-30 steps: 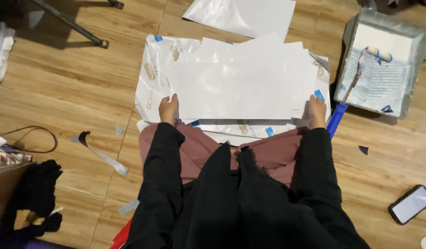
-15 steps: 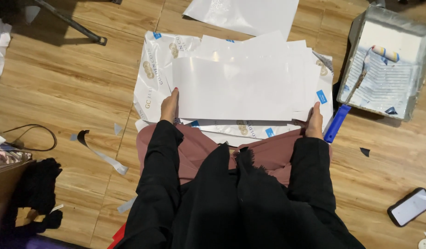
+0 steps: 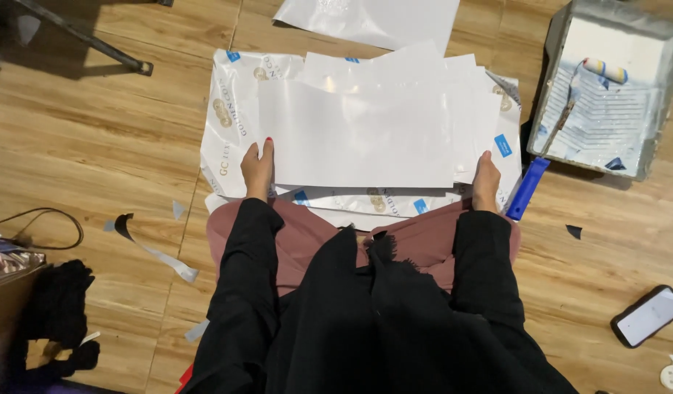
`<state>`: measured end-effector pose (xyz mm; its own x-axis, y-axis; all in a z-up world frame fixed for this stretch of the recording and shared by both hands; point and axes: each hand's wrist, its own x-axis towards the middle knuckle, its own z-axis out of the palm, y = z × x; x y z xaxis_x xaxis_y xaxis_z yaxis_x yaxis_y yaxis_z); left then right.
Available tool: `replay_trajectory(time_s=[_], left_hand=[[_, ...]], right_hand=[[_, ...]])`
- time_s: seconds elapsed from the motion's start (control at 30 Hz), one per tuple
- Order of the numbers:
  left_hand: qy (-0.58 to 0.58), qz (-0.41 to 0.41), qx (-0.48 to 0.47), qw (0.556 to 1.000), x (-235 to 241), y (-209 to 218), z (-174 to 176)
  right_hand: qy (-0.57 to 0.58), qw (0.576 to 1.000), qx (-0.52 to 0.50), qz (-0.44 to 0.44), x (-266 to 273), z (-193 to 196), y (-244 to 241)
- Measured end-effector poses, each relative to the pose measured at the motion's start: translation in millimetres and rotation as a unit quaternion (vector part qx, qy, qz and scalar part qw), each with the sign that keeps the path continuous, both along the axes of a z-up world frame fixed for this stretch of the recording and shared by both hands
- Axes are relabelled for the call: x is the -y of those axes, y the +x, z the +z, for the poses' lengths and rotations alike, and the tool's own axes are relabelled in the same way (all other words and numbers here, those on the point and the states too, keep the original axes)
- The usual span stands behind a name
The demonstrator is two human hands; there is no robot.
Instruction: Applying glue to sheets of material using a hand roller and stacking them on top of each other
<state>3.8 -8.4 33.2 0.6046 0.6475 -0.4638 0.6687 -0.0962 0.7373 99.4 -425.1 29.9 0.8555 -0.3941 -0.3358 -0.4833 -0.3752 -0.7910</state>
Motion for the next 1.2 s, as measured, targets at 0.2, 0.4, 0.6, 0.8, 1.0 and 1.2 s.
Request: replay_trajectory(time_s=[0.2,0.4,0.6,0.8,1.0,1.2], left_hand=[[0.04,0.038,0.044,0.997,12.0,-3.7,22.9],[0.092,0.061,0.049,0.993,0.1,-5.8,-7.9],[0.182,0.077,0.062,0.978,-15.3,-10.4,-45.7],[0.151,-0.038,0.17,0.973,-1.5,-18.8,-11.9],[0.115,-0.139,0.364,0.914,26.9,-35.0,65.2],[0.115,-0.037,0.352,0.928,7.0,-36.7,42.5]], right_hand=[[-0.008,0.993,0.112,0.03,18.8,-39.0,10.6],[-0.088,0.98,0.176,0.011,36.3,-80.2,19.3],[-0.317,0.864,0.386,0.068,18.2,-23.6,4.1],[-0.283,0.898,0.243,0.235,-13.0,-15.9,-29.9],[-0.246,0.914,0.218,0.238,-16.2,-7.6,-32.5],[-0.225,0.925,0.215,0.219,-7.8,-15.9,-28.6]])
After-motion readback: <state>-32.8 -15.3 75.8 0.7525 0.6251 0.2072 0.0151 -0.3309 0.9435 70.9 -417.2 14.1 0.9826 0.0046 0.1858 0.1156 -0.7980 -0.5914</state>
